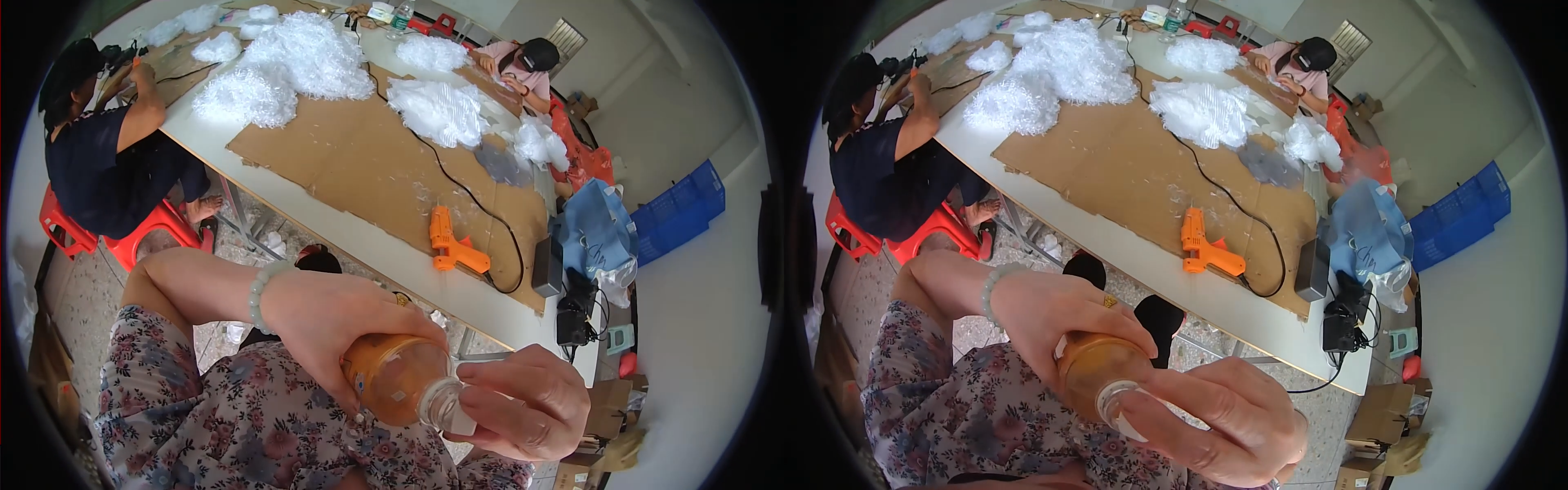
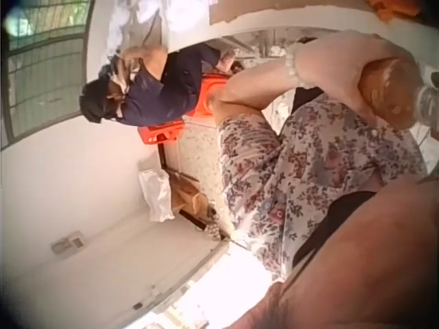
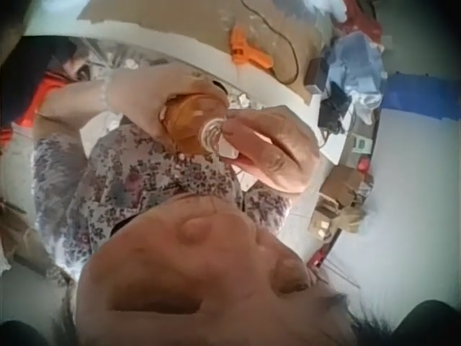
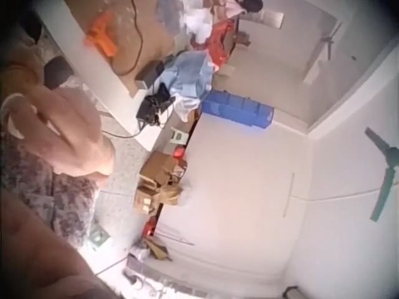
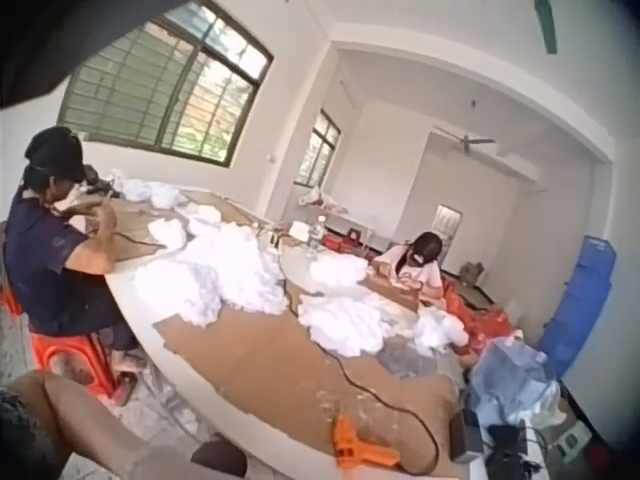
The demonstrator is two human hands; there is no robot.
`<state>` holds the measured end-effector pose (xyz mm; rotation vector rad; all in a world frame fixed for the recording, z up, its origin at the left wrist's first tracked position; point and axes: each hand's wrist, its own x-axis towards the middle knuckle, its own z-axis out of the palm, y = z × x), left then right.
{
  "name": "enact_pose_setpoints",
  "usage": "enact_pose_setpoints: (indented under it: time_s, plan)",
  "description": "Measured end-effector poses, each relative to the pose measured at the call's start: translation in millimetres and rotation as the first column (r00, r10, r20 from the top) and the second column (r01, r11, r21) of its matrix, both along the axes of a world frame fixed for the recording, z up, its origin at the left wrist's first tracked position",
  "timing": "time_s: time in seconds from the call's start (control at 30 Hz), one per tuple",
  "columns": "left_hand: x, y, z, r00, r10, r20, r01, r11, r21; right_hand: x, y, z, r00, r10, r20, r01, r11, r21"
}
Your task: The recorder uses a hot glue gun to apply glue to white fiber stuffing and press pieces together.
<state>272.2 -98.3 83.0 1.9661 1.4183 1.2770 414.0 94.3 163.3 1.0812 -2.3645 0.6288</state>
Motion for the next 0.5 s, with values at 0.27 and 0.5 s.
enact_pose_setpoints:
  time_s: [0.27, 0.5]
  plan:
    - [-4.8, 10.2, -18.1, 0.993, -0.121, -0.002, 0.116, 0.962, -0.247, -14.1, 13.8, -7.1, 0.906, 0.357, 0.228, -0.391, 0.913, 0.12]
    - [-3.5, 25.0, -23.0, 0.961, -0.202, 0.19, 0.251, 0.924, -0.288, -2.7, 21.5, -11.2, 0.956, 0.275, 0.105, -0.286, 0.953, 0.099]
